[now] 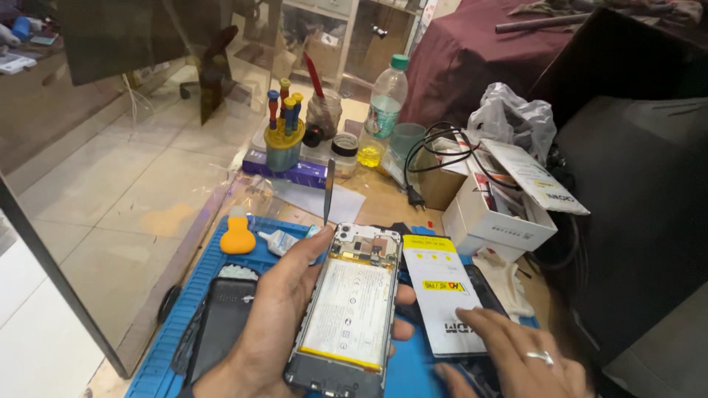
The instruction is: The person removes the battery from a disassembled smartphone using a yellow plastic pry tool, then detaches a ribbon cable and uses a metal spudger to separate the screen assembly from the frame. The person places the phone down and walks to a shelf to retrieve a small box.
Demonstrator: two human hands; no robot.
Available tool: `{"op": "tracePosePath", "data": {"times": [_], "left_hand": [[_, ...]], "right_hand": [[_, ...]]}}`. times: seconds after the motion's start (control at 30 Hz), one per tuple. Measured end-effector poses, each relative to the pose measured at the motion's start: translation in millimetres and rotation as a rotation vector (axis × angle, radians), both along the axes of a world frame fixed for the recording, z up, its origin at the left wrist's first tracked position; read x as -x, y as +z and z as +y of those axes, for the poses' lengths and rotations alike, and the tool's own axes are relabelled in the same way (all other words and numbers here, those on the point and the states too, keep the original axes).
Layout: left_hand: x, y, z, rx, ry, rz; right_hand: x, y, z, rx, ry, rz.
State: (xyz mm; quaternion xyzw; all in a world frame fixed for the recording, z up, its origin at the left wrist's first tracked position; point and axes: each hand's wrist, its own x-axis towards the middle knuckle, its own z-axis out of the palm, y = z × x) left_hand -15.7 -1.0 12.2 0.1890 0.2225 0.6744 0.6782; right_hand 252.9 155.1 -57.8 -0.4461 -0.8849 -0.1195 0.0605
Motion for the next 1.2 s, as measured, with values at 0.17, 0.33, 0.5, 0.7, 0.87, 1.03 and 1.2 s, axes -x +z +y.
{"op": "tracePosePath", "data": {"times": [0.17,0.33,0.5,0.7,0.87,1.03,1.2], "left_hand": [[1,-4,3,-0.069,-0.014,0.028],[1,-6,3,-0.073,0.008,0.012],[5,-7,4,-0.003,0.058,0.022],[5,-8,5,-0.03,-0.012,-0.042],[2,2,1,-0.023,0.021,0.065],[-10,12,-11,0.18,-0.027,0.172],[-19,13,-12,0.147,-0.093,0.339]], "right_hand": [[10,24,-13,0.135,-0.311,0.068],[1,10,7,-0.02,-0.088,0.15],[8,-23,36,-0.207,0.266,0.106],[-9,-14,29,-0.151,-0.172,0.217],[-10,26,1,-0.246,0.133,0.496],[14,50,-43,-0.31,0.233,0.454],[22,64,-80,0.049,0.178,0.806]]}}
